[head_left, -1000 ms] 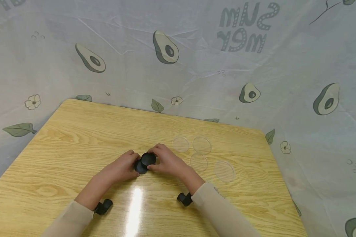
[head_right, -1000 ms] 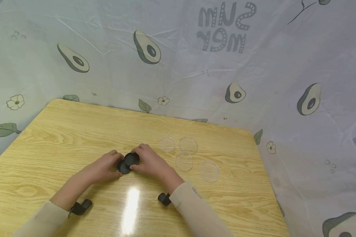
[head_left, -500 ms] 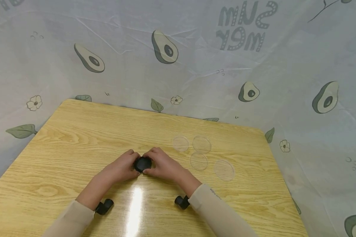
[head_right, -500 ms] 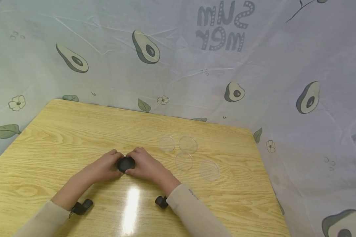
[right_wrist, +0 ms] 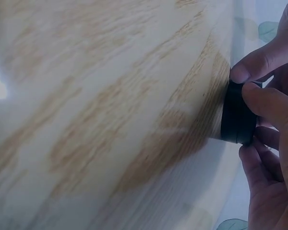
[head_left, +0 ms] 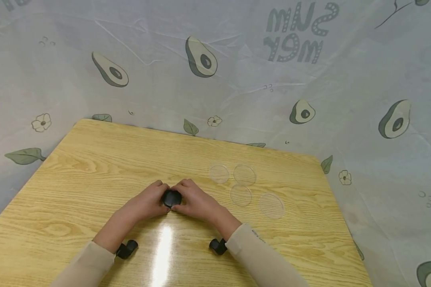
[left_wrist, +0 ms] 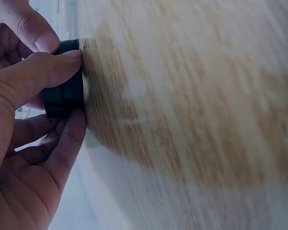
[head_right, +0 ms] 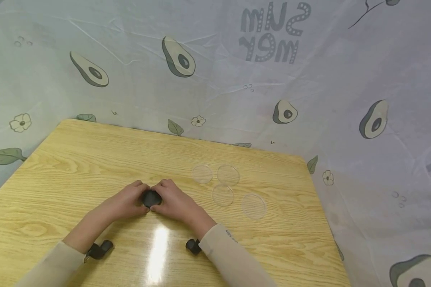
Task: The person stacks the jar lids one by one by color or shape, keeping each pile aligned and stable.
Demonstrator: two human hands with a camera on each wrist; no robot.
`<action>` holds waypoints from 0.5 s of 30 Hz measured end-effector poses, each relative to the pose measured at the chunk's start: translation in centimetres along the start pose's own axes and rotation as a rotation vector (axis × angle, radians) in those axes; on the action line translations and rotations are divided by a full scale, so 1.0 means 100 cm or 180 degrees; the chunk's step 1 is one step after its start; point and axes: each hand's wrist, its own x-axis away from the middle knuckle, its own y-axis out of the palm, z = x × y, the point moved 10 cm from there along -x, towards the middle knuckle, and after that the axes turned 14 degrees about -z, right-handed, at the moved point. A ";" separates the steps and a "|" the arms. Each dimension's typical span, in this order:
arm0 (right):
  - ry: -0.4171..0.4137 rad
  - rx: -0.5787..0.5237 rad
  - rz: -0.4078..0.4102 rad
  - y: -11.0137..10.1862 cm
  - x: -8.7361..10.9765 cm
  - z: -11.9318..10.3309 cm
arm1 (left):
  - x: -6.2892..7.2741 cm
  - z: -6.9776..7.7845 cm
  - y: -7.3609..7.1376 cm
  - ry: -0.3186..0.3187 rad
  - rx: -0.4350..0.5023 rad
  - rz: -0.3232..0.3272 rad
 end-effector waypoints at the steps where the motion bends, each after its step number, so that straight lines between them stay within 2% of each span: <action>1: -0.0002 0.0022 0.0011 0.000 0.000 0.000 | 0.000 0.000 0.000 0.0000 -0.0007 0.0000; 15: -0.0006 0.0141 0.0010 -0.001 0.001 -0.004 | -0.001 0.000 -0.002 -0.0014 -0.0003 -0.0004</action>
